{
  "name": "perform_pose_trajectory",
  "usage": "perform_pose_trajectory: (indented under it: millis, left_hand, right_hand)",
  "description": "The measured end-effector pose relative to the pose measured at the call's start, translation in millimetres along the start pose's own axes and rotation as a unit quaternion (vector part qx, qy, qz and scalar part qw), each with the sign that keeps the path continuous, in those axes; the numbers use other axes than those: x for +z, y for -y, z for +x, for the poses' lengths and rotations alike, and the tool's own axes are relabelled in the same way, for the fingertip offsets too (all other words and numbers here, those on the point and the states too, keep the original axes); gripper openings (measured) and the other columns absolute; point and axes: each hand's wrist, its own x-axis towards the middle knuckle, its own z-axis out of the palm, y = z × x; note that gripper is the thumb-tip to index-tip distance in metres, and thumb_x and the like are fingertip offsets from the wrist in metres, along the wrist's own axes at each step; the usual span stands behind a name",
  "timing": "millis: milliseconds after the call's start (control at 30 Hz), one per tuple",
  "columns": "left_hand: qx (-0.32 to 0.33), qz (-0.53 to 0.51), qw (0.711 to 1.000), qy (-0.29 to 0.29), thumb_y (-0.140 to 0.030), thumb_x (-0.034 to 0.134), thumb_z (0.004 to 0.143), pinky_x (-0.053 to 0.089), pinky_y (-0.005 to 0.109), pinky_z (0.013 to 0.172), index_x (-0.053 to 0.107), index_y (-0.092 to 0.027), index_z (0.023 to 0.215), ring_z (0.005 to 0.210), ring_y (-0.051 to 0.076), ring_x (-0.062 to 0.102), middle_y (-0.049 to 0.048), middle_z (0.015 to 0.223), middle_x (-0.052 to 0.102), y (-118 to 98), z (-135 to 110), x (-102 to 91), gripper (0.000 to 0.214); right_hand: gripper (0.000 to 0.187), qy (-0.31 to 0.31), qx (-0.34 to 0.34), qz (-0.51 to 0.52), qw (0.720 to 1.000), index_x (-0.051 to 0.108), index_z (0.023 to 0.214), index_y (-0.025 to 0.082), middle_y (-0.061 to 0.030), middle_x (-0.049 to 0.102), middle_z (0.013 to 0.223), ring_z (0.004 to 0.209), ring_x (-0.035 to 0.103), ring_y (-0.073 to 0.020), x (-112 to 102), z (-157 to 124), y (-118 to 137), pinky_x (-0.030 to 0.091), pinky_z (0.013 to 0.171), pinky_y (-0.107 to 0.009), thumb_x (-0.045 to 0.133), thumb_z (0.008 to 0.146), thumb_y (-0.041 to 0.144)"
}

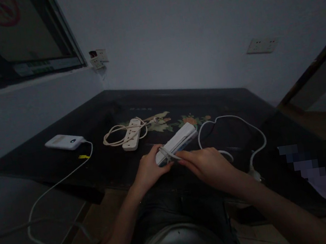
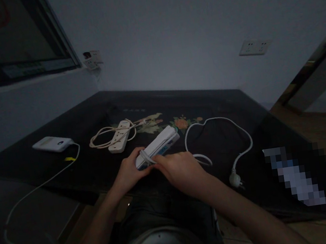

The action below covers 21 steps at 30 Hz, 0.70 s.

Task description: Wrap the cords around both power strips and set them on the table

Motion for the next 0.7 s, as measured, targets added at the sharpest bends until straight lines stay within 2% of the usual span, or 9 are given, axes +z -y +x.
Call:
perform_pose_trajectory:
  millis: [133, 267, 367, 433, 533, 700]
  left_hand:
    - [-0.004, -0.133, 0.991, -0.029, -0.032, 0.072, 0.068, 0.047, 0.027, 0.078, 0.052, -0.018, 0.109, 0.090, 0.020, 0.063, 0.0031, 0.099, 0.066, -6.8, 0.5, 2.9, 0.048]
    - [-0.033, -0.244, 0.968, -0.054, -0.030, 0.075, 0.065, 0.047, 0.027, 0.080, 0.055, -0.016, 0.105, 0.093, 0.020, 0.062, 0.0035, 0.099, 0.065, -9.3, 2.5, 9.4, 0.047]
    - [-0.068, -0.352, 0.932, -0.056, -0.031, 0.080, 0.061, 0.048, 0.028, 0.081, 0.057, -0.016, 0.102, 0.093, 0.021, 0.062, 0.0033, 0.096, 0.066, -9.8, 2.2, 15.3, 0.049]
    - [-0.091, -0.429, 0.898, -0.038, -0.032, 0.082, 0.058, 0.050, 0.028, 0.077, 0.058, -0.016, 0.100, 0.087, 0.020, 0.064, 0.0036, 0.093, 0.067, -11.5, 0.2, 18.1, 0.051]
    - [-0.120, -0.507, 0.853, -0.005, -0.034, 0.084, 0.057, 0.052, 0.028, 0.070, 0.059, -0.015, 0.100, 0.077, 0.018, 0.065, 0.0045, 0.089, 0.069, -15.3, -3.9, 19.7, 0.053]
    - [-0.146, -0.554, 0.820, 0.020, -0.039, 0.084, 0.055, 0.053, 0.029, 0.057, 0.058, -0.014, 0.099, 0.062, 0.017, 0.064, 0.0050, 0.082, 0.069, -18.3, -7.4, 19.8, 0.056]
  right_hand:
    - [0.028, -0.065, 0.022, 0.076, 0.995, 0.061, 0.117, 0.023, -0.0058, 0.074, 0.096, 0.081, 0.069, -0.0177, 16.6, -3.1, 0.4, 0.045, 0.066, -0.024, 0.043, 0.096, 0.025]
    - [0.025, -0.106, 0.040, 0.139, 0.984, 0.062, 0.111, 0.020, -0.0055, 0.074, 0.090, 0.080, 0.069, -0.0162, 33.8, -5.9, 1.2, 0.045, 0.068, -0.022, 0.042, 0.096, 0.023]
    - [0.022, -0.115, 0.048, 0.162, 0.979, 0.063, 0.099, 0.018, -0.0054, 0.072, 0.084, 0.073, 0.067, -0.0159, 44.0, -7.7, 3.1, 0.043, 0.063, -0.022, 0.041, 0.096, 0.023]
    - [0.022, -0.124, 0.053, 0.165, 0.977, 0.062, 0.091, 0.018, -0.0047, 0.071, 0.079, 0.068, 0.066, -0.0156, 47.6, -8.6, 4.6, 0.041, 0.060, -0.022, 0.041, 0.096, 0.024]
    - [0.021, -0.135, 0.052, 0.176, 0.974, 0.060, 0.089, 0.019, -0.0038, 0.070, 0.077, 0.068, 0.066, -0.0154, 49.0, -9.7, 5.8, 0.039, 0.060, -0.022, 0.040, 0.096, 0.023]
    - [0.023, -0.130, 0.052, 0.161, 0.977, 0.058, 0.081, 0.020, -0.0025, 0.068, 0.073, 0.065, 0.063, -0.0141, 48.7, -12.3, 2.6, 0.035, 0.057, -0.021, 0.040, 0.095, 0.023]
